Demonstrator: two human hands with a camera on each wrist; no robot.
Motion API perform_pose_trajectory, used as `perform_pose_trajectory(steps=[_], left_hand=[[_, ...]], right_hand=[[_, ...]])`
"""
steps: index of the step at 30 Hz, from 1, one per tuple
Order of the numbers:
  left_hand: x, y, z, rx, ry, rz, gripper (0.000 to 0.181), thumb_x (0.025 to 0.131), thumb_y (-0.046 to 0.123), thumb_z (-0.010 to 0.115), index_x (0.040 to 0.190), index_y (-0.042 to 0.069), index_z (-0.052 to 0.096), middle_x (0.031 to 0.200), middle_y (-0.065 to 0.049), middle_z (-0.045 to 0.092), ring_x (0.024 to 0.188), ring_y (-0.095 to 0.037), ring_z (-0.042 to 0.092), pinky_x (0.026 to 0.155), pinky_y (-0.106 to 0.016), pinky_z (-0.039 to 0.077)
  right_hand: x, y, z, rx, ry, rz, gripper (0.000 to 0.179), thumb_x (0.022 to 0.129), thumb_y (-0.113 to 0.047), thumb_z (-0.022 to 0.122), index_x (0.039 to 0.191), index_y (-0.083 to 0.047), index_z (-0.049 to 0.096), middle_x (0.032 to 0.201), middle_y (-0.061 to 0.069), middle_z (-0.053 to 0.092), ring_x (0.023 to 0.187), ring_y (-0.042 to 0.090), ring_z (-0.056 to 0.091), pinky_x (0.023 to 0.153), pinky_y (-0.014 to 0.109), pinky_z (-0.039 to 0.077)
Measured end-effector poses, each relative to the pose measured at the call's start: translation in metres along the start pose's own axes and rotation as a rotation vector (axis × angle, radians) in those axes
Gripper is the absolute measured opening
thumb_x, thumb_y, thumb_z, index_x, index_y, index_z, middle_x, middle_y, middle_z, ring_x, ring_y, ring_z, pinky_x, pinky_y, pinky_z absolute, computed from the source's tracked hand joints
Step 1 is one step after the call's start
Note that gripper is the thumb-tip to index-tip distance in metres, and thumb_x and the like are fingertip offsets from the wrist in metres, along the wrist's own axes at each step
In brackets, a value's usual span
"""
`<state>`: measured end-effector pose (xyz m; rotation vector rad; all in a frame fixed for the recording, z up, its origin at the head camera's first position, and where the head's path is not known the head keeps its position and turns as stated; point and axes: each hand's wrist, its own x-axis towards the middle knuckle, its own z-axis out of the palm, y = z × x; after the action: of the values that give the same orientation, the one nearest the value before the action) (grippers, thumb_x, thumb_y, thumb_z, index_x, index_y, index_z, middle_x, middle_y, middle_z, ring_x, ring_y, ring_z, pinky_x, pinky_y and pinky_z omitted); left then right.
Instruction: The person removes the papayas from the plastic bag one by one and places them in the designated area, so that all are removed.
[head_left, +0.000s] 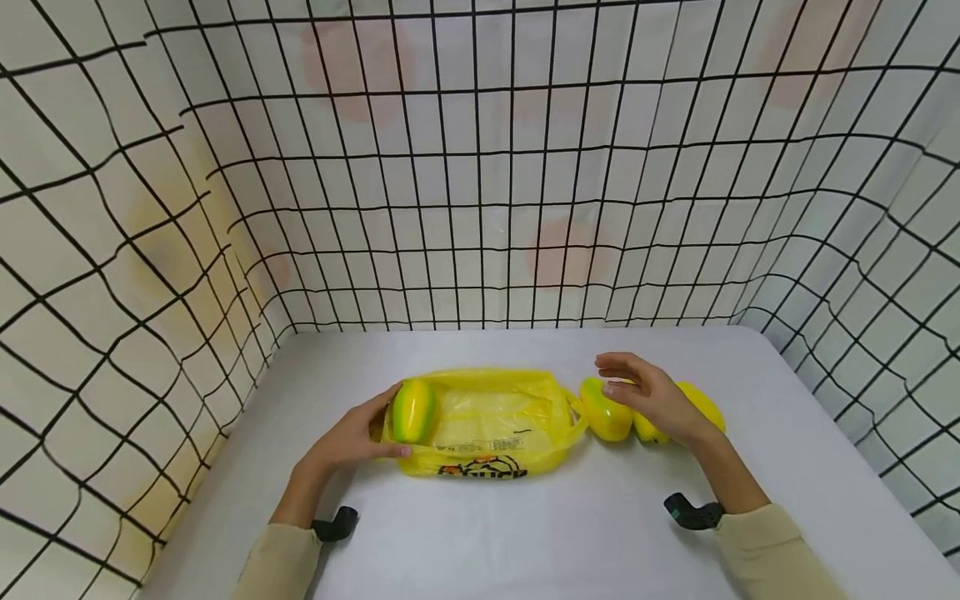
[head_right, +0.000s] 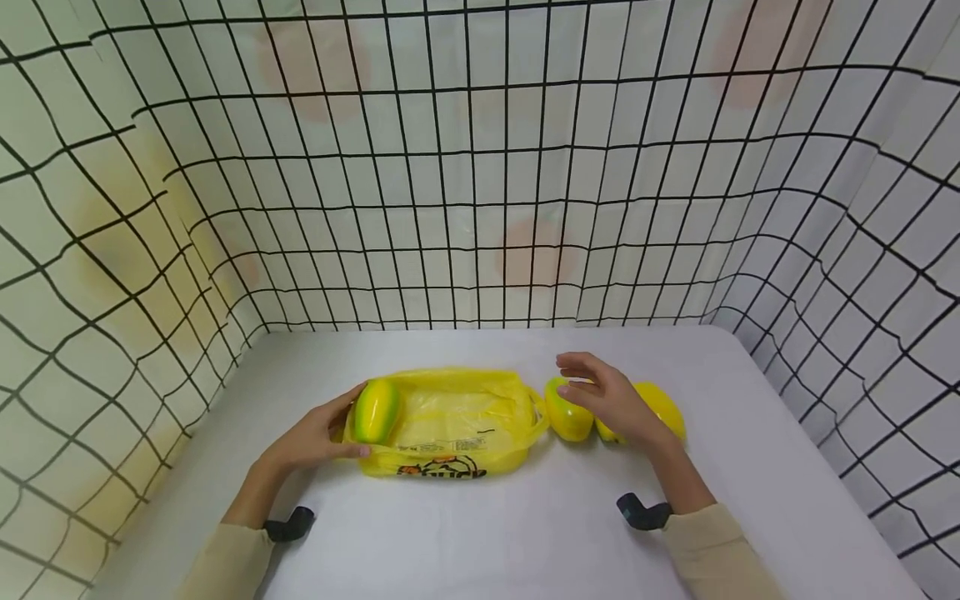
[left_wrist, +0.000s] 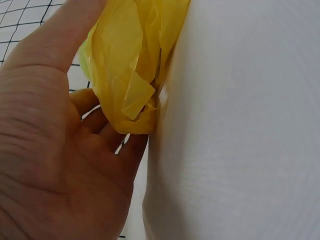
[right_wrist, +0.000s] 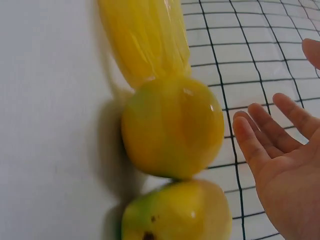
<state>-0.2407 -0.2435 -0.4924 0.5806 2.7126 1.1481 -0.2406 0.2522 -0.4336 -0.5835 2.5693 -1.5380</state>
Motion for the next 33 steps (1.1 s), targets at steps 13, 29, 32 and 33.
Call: perform_pose_trajectory(steps=[13, 29, 32, 33], left_hand=[[0.001, -0.004, 0.0, -0.01, -0.004, 0.007, 0.114, 0.061, 0.06, 0.085, 0.153, 0.037, 0.021, 0.156, 0.011, 0.033, 0.143, -0.019, 0.034, 0.116, -0.053, 0.03], [-0.003, -0.009, -0.001, 0.005, 0.028, 0.01, 0.108, 0.063, 0.063, 0.082, 0.151, 0.042, 0.023, 0.156, 0.01, 0.034, 0.143, -0.022, 0.035, 0.115, -0.055, 0.032], [-0.001, -0.008, 0.0, 0.0, 0.017, 0.0, 0.109, 0.063, 0.063, 0.081, 0.152, 0.041, 0.022, 0.156, 0.01, 0.032, 0.143, -0.022, 0.034, 0.115, -0.054, 0.032], [-0.001, -0.008, 0.0, 0.001, 0.016, -0.005, 0.109, 0.063, 0.064, 0.081, 0.152, 0.041, 0.022, 0.156, 0.011, 0.032, 0.144, -0.022, 0.034, 0.114, -0.054, 0.033]], right_hand=[[0.027, -0.023, 0.047, 0.104, -0.08, -0.012, 0.051, 0.094, -0.037, 0.064, 0.141, -0.028, 0.044, 0.146, 0.004, 0.046, 0.133, 0.032, 0.047, 0.103, 0.044, 0.049], [0.049, -0.047, 0.095, 0.161, -0.16, -0.022, 0.055, 0.093, -0.04, 0.065, 0.142, -0.028, 0.043, 0.146, 0.003, 0.045, 0.134, 0.028, 0.047, 0.106, 0.044, 0.047], [0.054, -0.046, 0.101, 0.133, -0.15, -0.023, 0.055, 0.092, -0.042, 0.065, 0.141, -0.028, 0.043, 0.147, 0.003, 0.045, 0.133, 0.027, 0.048, 0.104, 0.043, 0.048], [0.055, -0.046, 0.103, 0.123, -0.148, -0.019, 0.055, 0.091, -0.043, 0.065, 0.141, -0.029, 0.043, 0.147, 0.003, 0.045, 0.132, 0.025, 0.048, 0.103, 0.043, 0.049]])
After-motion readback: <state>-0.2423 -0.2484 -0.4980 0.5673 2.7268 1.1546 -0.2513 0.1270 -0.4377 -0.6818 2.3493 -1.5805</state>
